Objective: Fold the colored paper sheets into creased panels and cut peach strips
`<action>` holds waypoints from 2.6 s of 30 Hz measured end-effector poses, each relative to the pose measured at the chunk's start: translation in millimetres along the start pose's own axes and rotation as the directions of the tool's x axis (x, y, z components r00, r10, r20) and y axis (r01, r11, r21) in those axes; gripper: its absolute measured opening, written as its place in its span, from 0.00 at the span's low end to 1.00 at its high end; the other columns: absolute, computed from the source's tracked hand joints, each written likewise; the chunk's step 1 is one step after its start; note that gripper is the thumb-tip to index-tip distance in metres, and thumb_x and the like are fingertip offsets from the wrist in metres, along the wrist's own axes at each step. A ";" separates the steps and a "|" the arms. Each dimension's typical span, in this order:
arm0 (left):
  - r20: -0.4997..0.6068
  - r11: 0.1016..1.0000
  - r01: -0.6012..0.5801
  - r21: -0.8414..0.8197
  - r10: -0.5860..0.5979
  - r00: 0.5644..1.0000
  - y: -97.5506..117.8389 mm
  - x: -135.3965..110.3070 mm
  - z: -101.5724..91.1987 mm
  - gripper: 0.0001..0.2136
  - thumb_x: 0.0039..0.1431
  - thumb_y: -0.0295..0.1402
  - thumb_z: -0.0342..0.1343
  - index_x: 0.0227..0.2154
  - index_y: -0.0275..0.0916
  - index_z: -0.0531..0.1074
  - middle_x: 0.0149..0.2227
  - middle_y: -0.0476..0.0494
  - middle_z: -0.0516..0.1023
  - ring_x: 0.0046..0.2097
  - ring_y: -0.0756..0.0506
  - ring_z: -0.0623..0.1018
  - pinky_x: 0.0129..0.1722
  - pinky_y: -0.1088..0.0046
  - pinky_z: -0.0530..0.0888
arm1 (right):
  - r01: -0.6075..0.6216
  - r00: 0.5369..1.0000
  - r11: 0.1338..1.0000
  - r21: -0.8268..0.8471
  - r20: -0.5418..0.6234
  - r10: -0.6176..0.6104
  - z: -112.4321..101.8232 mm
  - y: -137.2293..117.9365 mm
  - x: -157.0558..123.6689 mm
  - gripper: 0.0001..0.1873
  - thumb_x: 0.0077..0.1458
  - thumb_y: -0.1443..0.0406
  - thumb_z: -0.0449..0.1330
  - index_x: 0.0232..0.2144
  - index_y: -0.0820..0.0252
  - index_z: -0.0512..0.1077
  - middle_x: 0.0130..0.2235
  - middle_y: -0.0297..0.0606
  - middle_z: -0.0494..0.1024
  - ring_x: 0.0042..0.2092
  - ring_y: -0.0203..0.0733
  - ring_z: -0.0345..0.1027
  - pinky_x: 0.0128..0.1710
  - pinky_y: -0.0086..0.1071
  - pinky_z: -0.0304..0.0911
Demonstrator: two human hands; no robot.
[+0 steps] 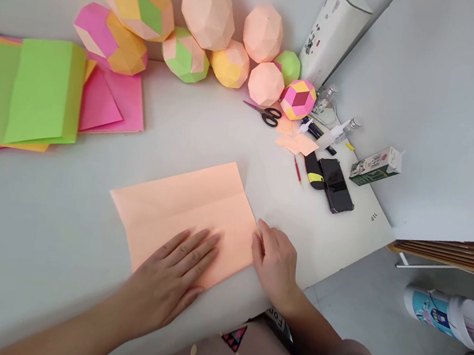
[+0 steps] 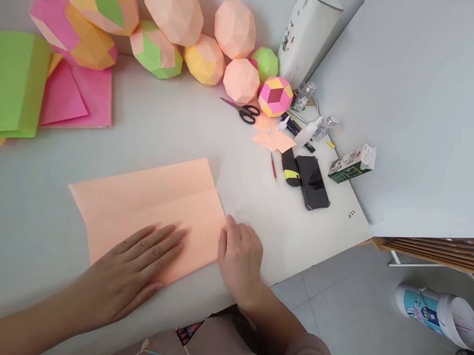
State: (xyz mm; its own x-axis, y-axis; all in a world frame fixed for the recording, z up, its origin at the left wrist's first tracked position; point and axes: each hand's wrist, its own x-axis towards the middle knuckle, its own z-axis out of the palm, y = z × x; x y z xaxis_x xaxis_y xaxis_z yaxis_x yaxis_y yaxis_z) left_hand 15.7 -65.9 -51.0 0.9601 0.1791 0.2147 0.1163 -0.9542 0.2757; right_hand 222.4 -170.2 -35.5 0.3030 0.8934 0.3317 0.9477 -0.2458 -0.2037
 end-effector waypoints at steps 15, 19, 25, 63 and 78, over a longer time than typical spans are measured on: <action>0.015 1.000 0.022 -0.020 -0.022 1.000 -0.5 0.6 0.9 0.28 0.64 0.42 0.42 0.64 0.38 0.49 0.65 0.42 0.55 0.66 0.40 0.54 0.65 0.58 0.48 | -0.103 0.994 0.992 0.075 -0.027 0.105 -2.7 -1.1 -22.6 0.33 0.59 0.63 0.53 0.62 0.66 0.47 0.29 0.37 0.70 0.32 0.43 0.62 0.31 0.38 0.65; 0.016 0.999 0.027 -0.031 -0.027 1.000 0.1 1.3 0.4 0.28 0.64 0.42 0.43 0.64 0.39 0.49 0.65 0.42 0.55 0.66 0.40 0.54 0.64 0.58 0.48 | -0.121 0.992 0.989 0.080 -0.020 0.123 -2.6 -1.5 -23.3 0.35 0.59 0.61 0.54 0.62 0.65 0.46 0.29 0.37 0.69 0.32 0.44 0.61 0.32 0.38 0.65; 0.015 0.999 0.042 -0.025 -0.041 0.999 2.9 1.9 -1.2 0.27 0.65 0.42 0.41 0.64 0.39 0.49 0.65 0.43 0.56 0.66 0.39 0.54 0.64 0.57 0.51 | -0.116 0.993 0.990 0.077 -0.002 0.116 -2.3 2.0 -21.8 0.35 0.59 0.57 0.54 0.62 0.67 0.48 0.29 0.36 0.69 0.32 0.43 0.61 0.31 0.37 0.63; 0.036 0.997 0.054 -0.048 -0.053 0.998 1.8 1.0 -1.5 0.29 0.64 0.42 0.43 0.65 0.39 0.46 0.65 0.44 0.54 0.66 0.35 0.52 0.63 0.55 0.52 | -0.165 0.986 0.986 0.000 0.028 0.165 -12.7 4.2 -25.4 0.06 0.56 0.64 0.55 0.28 0.59 0.63 0.33 0.41 0.65 0.38 0.46 0.57 0.37 0.39 0.58; 0.015 0.997 0.063 -0.048 -0.062 0.998 1.9 0.1 0.9 0.29 0.64 0.42 0.43 0.65 0.40 0.46 0.65 0.43 0.54 0.66 0.35 0.53 0.63 0.55 0.52 | -0.175 0.984 0.984 -0.003 0.033 0.175 -12.4 3.9 -28.2 0.06 0.57 0.63 0.55 0.34 0.61 0.65 0.37 0.44 0.66 0.40 0.47 0.57 0.38 0.40 0.60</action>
State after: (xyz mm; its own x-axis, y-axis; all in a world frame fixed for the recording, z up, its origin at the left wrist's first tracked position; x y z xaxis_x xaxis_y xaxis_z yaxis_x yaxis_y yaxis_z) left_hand 16.2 -68.0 -51.3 0.9548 0.2341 0.1830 0.1639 -0.9285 0.3331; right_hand 218.8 -201.1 -34.2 0.4611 0.8483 0.2603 0.8801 -0.3999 -0.2558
